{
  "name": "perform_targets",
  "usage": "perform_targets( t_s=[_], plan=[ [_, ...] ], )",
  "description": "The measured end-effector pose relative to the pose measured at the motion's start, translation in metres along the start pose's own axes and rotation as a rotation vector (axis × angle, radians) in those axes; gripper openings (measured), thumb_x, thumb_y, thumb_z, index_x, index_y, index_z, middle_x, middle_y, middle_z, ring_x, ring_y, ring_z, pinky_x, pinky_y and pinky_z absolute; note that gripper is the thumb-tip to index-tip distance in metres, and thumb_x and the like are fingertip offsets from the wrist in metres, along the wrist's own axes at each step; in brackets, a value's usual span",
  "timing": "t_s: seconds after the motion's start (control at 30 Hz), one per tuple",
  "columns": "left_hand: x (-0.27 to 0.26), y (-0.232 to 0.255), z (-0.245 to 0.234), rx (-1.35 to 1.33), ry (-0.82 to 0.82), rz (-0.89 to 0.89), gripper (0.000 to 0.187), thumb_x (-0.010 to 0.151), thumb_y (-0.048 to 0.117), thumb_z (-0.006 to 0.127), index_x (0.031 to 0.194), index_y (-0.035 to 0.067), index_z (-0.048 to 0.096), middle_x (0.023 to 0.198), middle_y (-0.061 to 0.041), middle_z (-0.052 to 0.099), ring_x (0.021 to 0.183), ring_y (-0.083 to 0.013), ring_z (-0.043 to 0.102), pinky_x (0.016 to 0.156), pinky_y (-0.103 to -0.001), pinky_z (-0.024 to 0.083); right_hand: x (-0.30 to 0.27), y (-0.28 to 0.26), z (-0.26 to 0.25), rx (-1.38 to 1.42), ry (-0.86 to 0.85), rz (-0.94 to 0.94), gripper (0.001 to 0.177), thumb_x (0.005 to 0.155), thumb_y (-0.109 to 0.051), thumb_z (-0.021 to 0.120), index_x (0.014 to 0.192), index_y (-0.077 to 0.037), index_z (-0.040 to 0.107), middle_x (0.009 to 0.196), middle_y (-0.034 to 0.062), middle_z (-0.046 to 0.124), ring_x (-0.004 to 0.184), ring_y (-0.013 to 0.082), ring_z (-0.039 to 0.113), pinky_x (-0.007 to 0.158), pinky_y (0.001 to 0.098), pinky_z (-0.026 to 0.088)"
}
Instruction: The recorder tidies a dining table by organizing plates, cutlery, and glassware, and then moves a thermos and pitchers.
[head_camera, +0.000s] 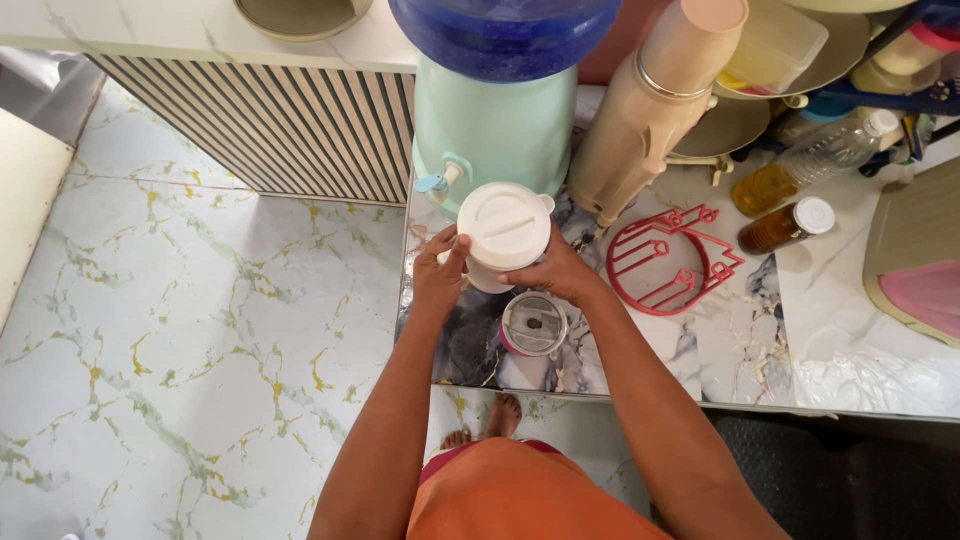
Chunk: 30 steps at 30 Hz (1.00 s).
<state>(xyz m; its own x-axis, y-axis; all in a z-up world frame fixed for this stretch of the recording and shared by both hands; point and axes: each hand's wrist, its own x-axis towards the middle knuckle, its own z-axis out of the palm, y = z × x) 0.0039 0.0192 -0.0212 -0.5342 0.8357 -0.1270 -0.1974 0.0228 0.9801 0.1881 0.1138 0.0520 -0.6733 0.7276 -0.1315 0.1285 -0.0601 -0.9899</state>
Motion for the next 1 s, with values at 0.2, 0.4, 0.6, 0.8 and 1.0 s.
perform_targets(
  t_s=[0.2, 0.4, 0.6, 0.8, 1.0],
  plan=[
    [-0.006, 0.006, 0.005, -0.078, -0.032, 0.099, 0.048, 0.091, 0.043, 0.076, 0.1, -0.004, 0.076, 0.143, -0.013, 0.062, 0.102, -0.0131, 0.066, 0.072, -0.028, 0.054, -0.001, 0.0, -0.006, 0.001, -0.017, -0.052, 0.11, 0.058, -0.018, 0.096, 0.151, -0.005, 0.039, 0.143, 0.0075, 0.057, 0.135, 0.02, 0.052, 0.115, 0.0359, 0.042],
    [-0.02, 0.047, 0.015, 0.069, 0.04, 0.256, 0.046, 0.093, 0.043, 0.074, 0.105, -0.001, 0.075, 0.129, -0.007, 0.059, 0.111, -0.0148, 0.06, 0.085, -0.027, 0.054, -0.004, -0.026, -0.008, 0.016, -0.008, -0.139, 0.11, 0.058, -0.018, 0.096, 0.151, -0.003, 0.039, 0.142, 0.0078, 0.057, 0.133, 0.0191, 0.053, 0.115, 0.0357, 0.043],
    [-0.033, 0.097, 0.02, -0.01, 0.036, 0.14, 0.046, 0.094, 0.046, 0.073, 0.082, 0.002, 0.068, 0.083, 0.001, 0.055, 0.077, -0.0073, 0.05, 0.067, -0.026, 0.044, -0.008, -0.055, -0.005, 0.069, 0.008, -0.212, 0.111, 0.061, -0.02, 0.096, 0.152, -0.002, 0.036, 0.143, 0.0082, 0.055, 0.136, 0.0194, 0.05, 0.116, 0.0361, 0.043],
    [-0.045, 0.143, 0.014, -0.07, 0.041, 0.105, 0.051, 0.093, 0.047, 0.074, 0.065, 0.007, 0.059, 0.063, 0.006, 0.051, 0.063, -0.0048, 0.042, 0.056, -0.025, 0.034, -0.018, -0.074, 0.009, 0.114, 0.105, -0.259, 0.116, 0.061, -0.019, 0.098, 0.156, -0.004, 0.032, 0.149, 0.0087, 0.051, 0.142, 0.0197, 0.047, 0.12, 0.037, 0.041],
    [-0.055, 0.181, -0.006, -0.131, -0.067, 0.092, 0.051, 0.092, 0.044, 0.078, 0.064, 0.008, 0.056, 0.063, 0.006, 0.048, 0.06, -0.0044, 0.036, 0.053, -0.025, 0.028, -0.048, -0.116, 0.041, 0.083, 0.221, -0.319, 0.123, 0.061, -0.019, 0.098, 0.16, -0.005, 0.028, 0.154, 0.0078, 0.049, 0.146, 0.0197, 0.044, 0.123, 0.0376, 0.04]
  ],
)
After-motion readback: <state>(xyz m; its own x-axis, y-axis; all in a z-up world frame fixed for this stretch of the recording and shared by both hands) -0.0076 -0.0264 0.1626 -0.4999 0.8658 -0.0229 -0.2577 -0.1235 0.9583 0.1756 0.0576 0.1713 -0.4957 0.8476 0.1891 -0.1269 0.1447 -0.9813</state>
